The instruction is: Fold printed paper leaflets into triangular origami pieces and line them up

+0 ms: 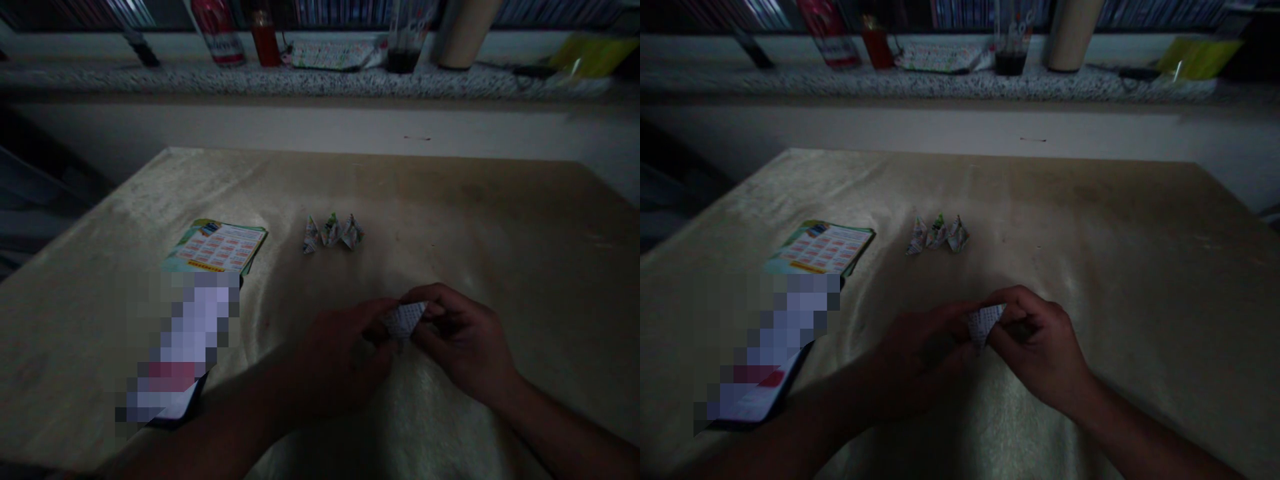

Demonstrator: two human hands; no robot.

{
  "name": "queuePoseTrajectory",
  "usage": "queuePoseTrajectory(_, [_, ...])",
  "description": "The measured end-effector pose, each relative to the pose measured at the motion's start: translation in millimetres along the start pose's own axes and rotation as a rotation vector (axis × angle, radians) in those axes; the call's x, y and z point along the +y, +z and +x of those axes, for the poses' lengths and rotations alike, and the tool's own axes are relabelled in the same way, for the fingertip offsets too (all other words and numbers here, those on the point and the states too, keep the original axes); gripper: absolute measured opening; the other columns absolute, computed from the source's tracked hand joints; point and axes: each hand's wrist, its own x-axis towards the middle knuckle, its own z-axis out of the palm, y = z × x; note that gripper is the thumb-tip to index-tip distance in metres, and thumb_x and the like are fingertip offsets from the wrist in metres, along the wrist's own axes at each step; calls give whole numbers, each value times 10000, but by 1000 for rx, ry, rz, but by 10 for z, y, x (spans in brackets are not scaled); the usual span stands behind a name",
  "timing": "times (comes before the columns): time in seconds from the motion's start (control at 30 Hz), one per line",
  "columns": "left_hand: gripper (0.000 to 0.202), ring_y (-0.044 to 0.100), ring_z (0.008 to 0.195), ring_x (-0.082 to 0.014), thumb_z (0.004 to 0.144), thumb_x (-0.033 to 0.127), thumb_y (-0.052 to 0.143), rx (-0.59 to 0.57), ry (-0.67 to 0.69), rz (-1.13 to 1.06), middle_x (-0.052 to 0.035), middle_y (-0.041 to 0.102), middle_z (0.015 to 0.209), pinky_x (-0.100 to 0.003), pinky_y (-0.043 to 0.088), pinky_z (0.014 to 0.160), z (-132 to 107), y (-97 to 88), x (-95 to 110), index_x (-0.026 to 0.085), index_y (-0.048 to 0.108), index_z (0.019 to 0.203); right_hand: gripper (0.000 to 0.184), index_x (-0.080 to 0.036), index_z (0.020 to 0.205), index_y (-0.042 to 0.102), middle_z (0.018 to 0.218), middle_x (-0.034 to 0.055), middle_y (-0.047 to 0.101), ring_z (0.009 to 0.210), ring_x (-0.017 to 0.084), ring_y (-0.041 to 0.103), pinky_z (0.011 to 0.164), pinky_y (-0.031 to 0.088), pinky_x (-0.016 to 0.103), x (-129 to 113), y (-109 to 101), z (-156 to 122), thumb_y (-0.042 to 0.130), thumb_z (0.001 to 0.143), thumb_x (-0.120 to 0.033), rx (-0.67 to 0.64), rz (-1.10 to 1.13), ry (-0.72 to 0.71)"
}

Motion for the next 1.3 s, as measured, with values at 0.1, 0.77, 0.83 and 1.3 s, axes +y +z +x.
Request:
queuePoseTrajectory(0.1, [367,752,815,-174,907,208,640,32,-3,-56,-53,803,922,-285,569,810,13,-53,-13,144,657,1268,180,-196,911,670,683,1,735,571,134,706,502,567,200,-10,-13,34,785,839,-315,-65,206,132])
queuePoseTrajectory(0.77, [76,693,691,-152,823,235,710,259,-303,-493,-20,730,739,-264,564,674,88,41,-74,167,685,846,72,-214,817,742,651,7,719,519,128,621,460,465,239,-78,-58,-16,728,887,-210,10,-237,-180])
queuePoseTrajectory(0.83, [70,693,731,-168,798,204,714,239,-247,-344,-26,735,771,-274,554,689,66,34,-62,168,702,857,59,-233,883,739,715,8,740,549,132,644,491,497,249,-84,-78,-13,725,885,-175,34,-289,-258])
queuePoseTrajectory(1.3, [31,696,720,-136,867,145,724,228,162,-67,-37,734,810,-237,530,683,11,-23,-31,162,745,882,185,-240,972,713,781,34,769,655,169,729,562,581,279,-123,-80,-14,716,865,-89,-119,-291,-437])
